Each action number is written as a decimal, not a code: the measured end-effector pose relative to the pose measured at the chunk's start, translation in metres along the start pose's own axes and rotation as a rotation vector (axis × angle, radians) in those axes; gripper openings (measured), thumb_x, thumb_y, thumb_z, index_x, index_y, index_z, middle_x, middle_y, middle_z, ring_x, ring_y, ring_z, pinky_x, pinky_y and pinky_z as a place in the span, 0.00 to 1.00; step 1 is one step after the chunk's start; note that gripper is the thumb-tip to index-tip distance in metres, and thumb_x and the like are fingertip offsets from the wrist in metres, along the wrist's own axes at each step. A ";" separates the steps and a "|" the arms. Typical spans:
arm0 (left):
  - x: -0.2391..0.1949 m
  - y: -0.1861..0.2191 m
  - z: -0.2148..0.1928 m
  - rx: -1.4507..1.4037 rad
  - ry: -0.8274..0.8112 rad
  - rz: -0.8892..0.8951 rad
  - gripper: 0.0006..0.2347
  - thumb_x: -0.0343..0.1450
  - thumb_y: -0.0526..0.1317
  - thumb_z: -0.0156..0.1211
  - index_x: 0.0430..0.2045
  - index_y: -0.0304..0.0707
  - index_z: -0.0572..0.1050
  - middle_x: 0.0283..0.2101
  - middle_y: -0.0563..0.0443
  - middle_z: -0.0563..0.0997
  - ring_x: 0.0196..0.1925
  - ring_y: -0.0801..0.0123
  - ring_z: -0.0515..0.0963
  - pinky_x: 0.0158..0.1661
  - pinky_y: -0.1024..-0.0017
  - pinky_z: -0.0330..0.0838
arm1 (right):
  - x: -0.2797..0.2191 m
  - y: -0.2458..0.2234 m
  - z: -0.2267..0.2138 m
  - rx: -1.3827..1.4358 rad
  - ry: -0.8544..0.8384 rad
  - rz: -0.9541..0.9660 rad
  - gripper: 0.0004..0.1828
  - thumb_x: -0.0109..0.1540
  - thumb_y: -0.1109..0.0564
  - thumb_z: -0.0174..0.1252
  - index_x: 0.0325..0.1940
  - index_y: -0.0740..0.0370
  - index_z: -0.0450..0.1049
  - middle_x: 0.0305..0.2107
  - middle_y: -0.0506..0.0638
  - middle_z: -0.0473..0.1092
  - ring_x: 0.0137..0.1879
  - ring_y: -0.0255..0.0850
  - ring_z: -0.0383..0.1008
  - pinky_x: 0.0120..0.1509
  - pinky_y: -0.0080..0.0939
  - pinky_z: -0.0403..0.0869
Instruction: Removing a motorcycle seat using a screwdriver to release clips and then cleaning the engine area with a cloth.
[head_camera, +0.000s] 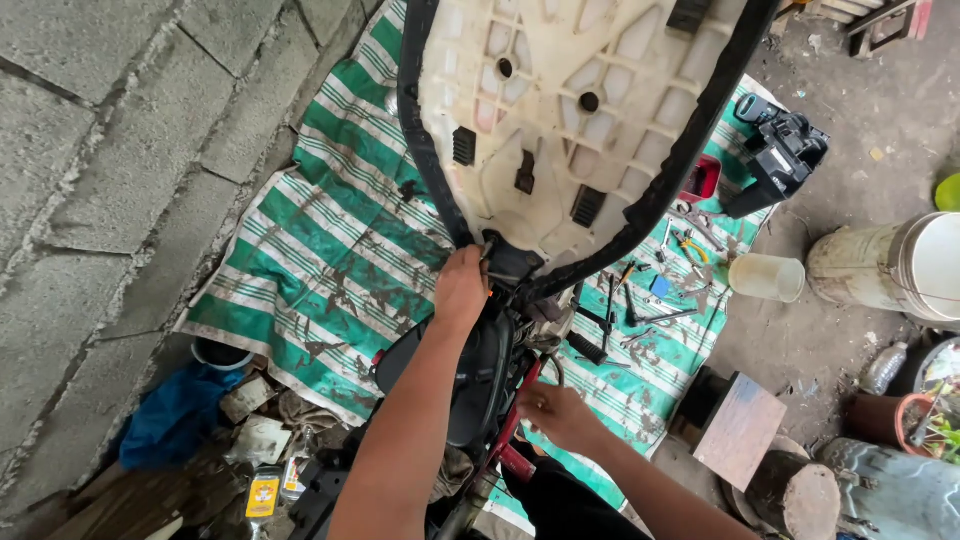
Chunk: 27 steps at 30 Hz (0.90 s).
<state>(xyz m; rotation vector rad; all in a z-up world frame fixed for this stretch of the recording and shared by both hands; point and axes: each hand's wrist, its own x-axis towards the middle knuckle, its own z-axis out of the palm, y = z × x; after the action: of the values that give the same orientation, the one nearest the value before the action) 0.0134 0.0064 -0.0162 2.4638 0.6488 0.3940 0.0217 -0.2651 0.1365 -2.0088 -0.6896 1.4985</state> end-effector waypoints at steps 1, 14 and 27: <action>0.000 -0.002 0.001 -0.002 -0.002 -0.001 0.07 0.80 0.33 0.59 0.51 0.34 0.75 0.47 0.37 0.79 0.44 0.44 0.81 0.37 0.49 0.80 | -0.003 0.017 -0.001 0.000 -0.001 0.003 0.12 0.73 0.51 0.55 0.47 0.54 0.83 0.33 0.48 0.83 0.39 0.39 0.86 0.48 0.45 0.82; 0.009 -0.018 0.030 0.002 0.124 0.100 0.07 0.84 0.38 0.54 0.37 0.37 0.70 0.36 0.41 0.74 0.33 0.45 0.73 0.43 0.49 0.68 | -0.006 0.121 -0.027 -0.216 0.002 0.257 0.11 0.72 0.47 0.61 0.50 0.52 0.83 0.42 0.45 0.86 0.40 0.40 0.84 0.45 0.43 0.79; 0.047 0.052 -0.027 -0.347 -0.027 -0.704 0.20 0.83 0.58 0.41 0.42 0.43 0.74 0.33 0.25 0.83 0.39 0.18 0.80 0.33 0.34 0.65 | 0.010 0.108 -0.010 -0.252 -0.043 0.190 0.12 0.72 0.45 0.61 0.51 0.52 0.82 0.42 0.45 0.85 0.38 0.44 0.84 0.43 0.48 0.79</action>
<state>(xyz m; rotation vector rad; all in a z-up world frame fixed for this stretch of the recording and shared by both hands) 0.0611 0.0046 0.0421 1.7680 1.2513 0.1695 0.0431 -0.3382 0.0582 -2.2912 -0.7546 1.6362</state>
